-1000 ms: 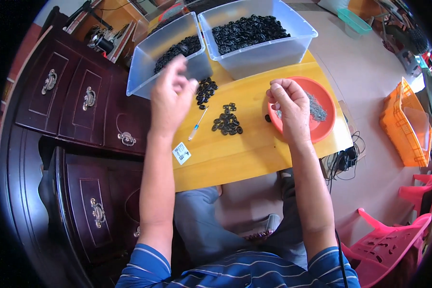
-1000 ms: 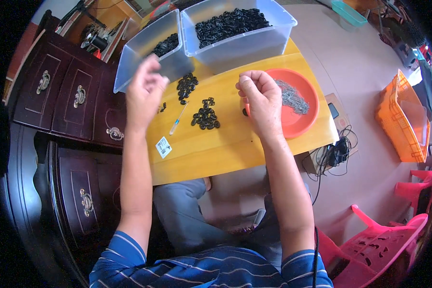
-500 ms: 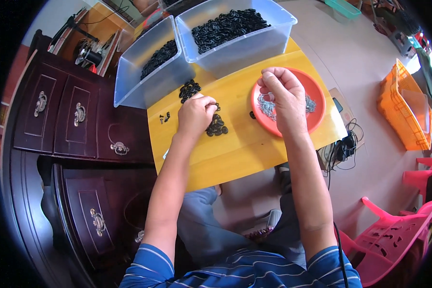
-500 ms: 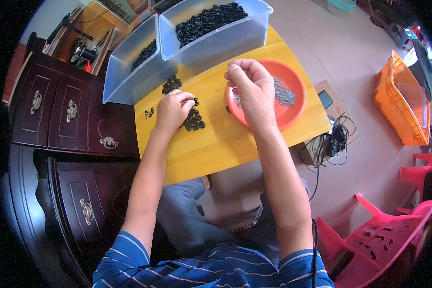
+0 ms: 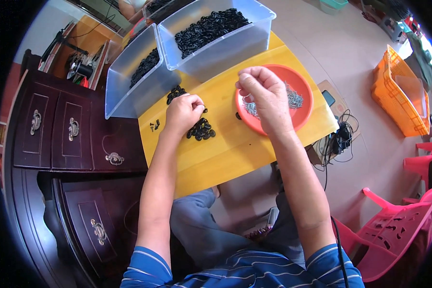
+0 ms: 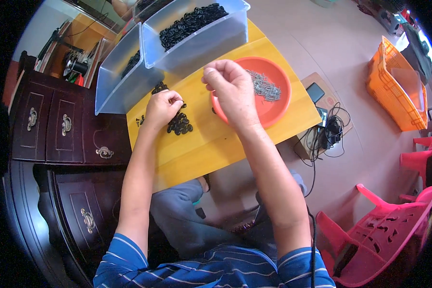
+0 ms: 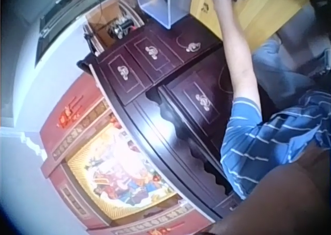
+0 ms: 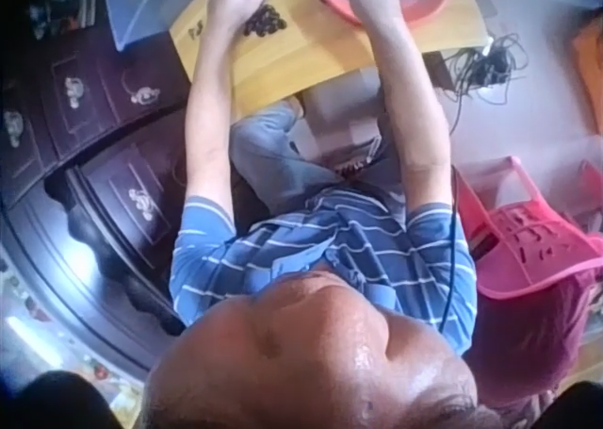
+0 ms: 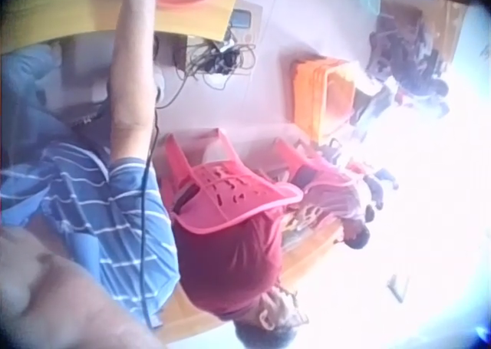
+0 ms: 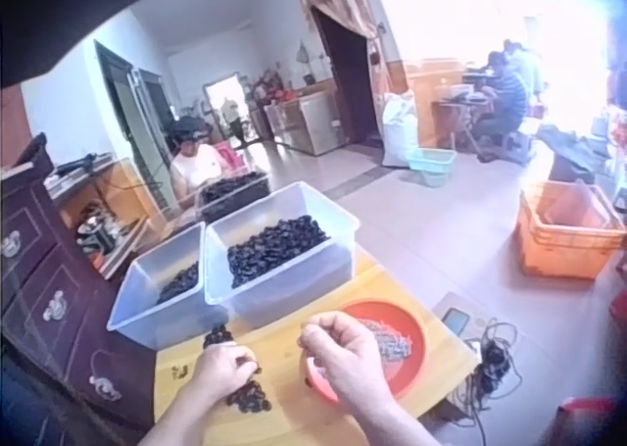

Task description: The person assembles small plastic parts by inserting metal pins and connecting the plastic pieces together by hand on the table.

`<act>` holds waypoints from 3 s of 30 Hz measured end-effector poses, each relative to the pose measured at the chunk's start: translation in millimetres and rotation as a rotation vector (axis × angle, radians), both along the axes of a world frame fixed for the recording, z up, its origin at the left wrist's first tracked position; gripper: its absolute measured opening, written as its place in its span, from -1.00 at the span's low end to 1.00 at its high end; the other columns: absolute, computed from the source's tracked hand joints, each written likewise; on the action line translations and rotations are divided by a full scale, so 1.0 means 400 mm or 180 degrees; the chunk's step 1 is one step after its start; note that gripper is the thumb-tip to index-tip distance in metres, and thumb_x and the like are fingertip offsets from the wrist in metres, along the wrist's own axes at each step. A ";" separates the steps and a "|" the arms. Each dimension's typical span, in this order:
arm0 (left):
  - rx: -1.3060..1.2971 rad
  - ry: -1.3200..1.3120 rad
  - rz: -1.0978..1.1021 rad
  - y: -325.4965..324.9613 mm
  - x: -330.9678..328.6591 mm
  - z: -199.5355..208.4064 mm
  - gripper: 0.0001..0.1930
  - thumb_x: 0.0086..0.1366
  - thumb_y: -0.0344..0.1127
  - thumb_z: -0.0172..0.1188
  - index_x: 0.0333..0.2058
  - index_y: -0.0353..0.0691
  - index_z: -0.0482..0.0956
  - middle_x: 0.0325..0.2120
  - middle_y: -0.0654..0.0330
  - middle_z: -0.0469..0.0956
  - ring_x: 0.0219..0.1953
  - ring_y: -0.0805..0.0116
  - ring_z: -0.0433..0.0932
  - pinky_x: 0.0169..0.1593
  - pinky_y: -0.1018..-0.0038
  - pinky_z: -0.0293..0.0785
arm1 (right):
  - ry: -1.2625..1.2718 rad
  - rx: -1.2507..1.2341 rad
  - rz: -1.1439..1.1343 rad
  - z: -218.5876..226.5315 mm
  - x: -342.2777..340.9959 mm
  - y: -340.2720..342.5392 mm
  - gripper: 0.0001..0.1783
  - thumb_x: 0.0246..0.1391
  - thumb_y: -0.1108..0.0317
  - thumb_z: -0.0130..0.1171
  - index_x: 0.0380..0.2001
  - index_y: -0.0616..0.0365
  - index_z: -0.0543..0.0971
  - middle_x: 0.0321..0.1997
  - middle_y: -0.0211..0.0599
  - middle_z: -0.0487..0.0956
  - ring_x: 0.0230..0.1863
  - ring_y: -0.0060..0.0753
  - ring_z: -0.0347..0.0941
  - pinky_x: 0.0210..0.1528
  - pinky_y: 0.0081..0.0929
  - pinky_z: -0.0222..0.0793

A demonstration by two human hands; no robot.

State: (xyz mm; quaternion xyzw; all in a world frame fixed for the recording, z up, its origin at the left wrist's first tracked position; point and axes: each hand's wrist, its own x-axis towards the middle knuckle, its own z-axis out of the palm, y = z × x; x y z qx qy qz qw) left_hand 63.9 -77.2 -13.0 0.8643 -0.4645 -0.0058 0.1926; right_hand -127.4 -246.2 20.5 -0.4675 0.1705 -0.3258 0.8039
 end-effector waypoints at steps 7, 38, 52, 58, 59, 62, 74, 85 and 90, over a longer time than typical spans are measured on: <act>-0.1014 0.1529 0.0167 -0.040 -0.075 0.092 -0.94 0.29 -0.42 0.31 -0.33 -0.27 0.67 -0.50 0.46 0.55 -0.47 0.70 0.43 -0.36 0.67 0.39 | 0.0245 -0.0653 0.0357 -0.029 0.030 0.051 -0.78 0.25 0.31 0.25 -0.14 0.22 0.59 -0.31 -0.46 0.62 -0.32 -0.66 0.52 -0.26 -0.63 0.43; -0.1833 0.0568 -0.1360 -0.246 -0.265 0.235 -0.88 0.24 -0.61 0.23 -0.25 -0.33 0.63 -0.38 0.12 0.58 -0.39 0.28 0.63 -0.29 0.43 0.56 | -0.0445 0.1036 0.0733 -0.005 -0.072 -0.096 -0.89 0.28 0.30 0.25 -0.20 0.04 0.55 -0.32 -0.54 0.57 -0.33 -0.71 0.49 -0.32 -0.70 0.43; -0.1242 0.0140 -0.1183 -0.191 -0.262 0.212 -0.90 0.19 -0.54 0.32 -0.29 -0.35 0.69 -0.36 0.08 0.65 -0.35 0.29 0.67 -0.28 0.44 0.57 | -0.0382 0.0340 -0.0131 0.025 -0.045 -0.091 -0.73 0.28 0.37 0.23 0.03 0.12 0.55 -0.16 -0.57 0.52 -0.28 -0.76 0.40 -0.25 -0.71 0.34; -0.0828 0.0632 -0.1272 -0.224 -0.282 0.112 -0.90 0.16 -0.48 0.32 -0.31 -0.30 0.68 -0.38 0.07 0.65 -0.40 0.18 0.67 -0.28 0.35 0.59 | -0.0430 0.0260 -0.0198 0.028 -0.021 -0.080 -0.79 0.24 0.36 0.20 -0.10 0.19 0.58 -0.35 -0.53 0.53 -0.43 -0.71 0.41 -0.37 -0.64 0.40; -0.0705 0.0600 -0.1282 -0.222 -0.284 0.098 -0.90 0.18 -0.44 0.31 -0.32 -0.28 0.68 -0.38 0.07 0.65 -0.39 0.15 0.67 -0.27 0.31 0.60 | -0.0412 0.0284 -0.0216 0.032 -0.023 -0.074 -0.79 0.24 0.36 0.20 -0.10 0.19 0.58 -0.35 -0.53 0.53 -0.43 -0.71 0.41 -0.37 -0.64 0.40; -0.0071 0.0148 -0.1553 -0.241 -0.278 0.042 -0.75 0.22 -0.34 0.28 -0.12 -0.20 0.63 -0.27 0.05 0.65 -0.29 0.09 0.68 -0.20 0.25 0.61 | -0.0427 0.0139 -0.0200 0.036 -0.025 -0.061 -0.80 0.24 0.36 0.20 -0.12 0.21 0.59 -0.36 -0.52 0.55 -0.43 -0.70 0.41 -0.36 -0.63 0.41; -0.0633 0.0898 -0.1959 -0.309 -0.309 -0.006 -0.84 0.15 -0.40 0.33 -0.27 -0.24 0.65 -0.33 0.17 0.60 -0.28 0.25 0.59 -0.17 0.38 0.53 | -0.0330 -0.1472 -0.0074 0.016 0.012 0.020 -0.84 0.25 0.41 0.26 -0.13 0.19 0.60 -0.42 -0.63 0.51 -0.45 -0.88 0.34 -0.37 -0.75 0.32; 0.0034 -0.0631 -0.2208 -0.351 -0.289 -0.042 -0.81 0.17 -0.40 0.32 -0.22 -0.25 0.67 -0.34 0.14 0.58 -0.22 0.20 0.59 -0.11 0.32 0.54 | -0.0394 -0.1220 -0.0243 0.024 0.011 0.005 -0.84 0.14 0.43 0.29 -0.21 0.22 0.60 -0.46 -0.43 0.59 -0.42 -0.69 0.50 -0.32 -0.58 0.45; -0.0046 -0.0845 -0.2294 -0.362 -0.294 -0.047 -0.86 0.17 -0.41 0.25 -0.28 -0.28 0.58 -0.36 0.11 0.55 -0.24 0.13 0.58 -0.11 0.27 0.53 | -0.0417 -0.1086 -0.0321 0.029 0.015 -0.004 -0.86 0.13 0.45 0.27 -0.24 0.23 0.60 -0.48 -0.43 0.58 -0.44 -0.69 0.48 -0.33 -0.57 0.44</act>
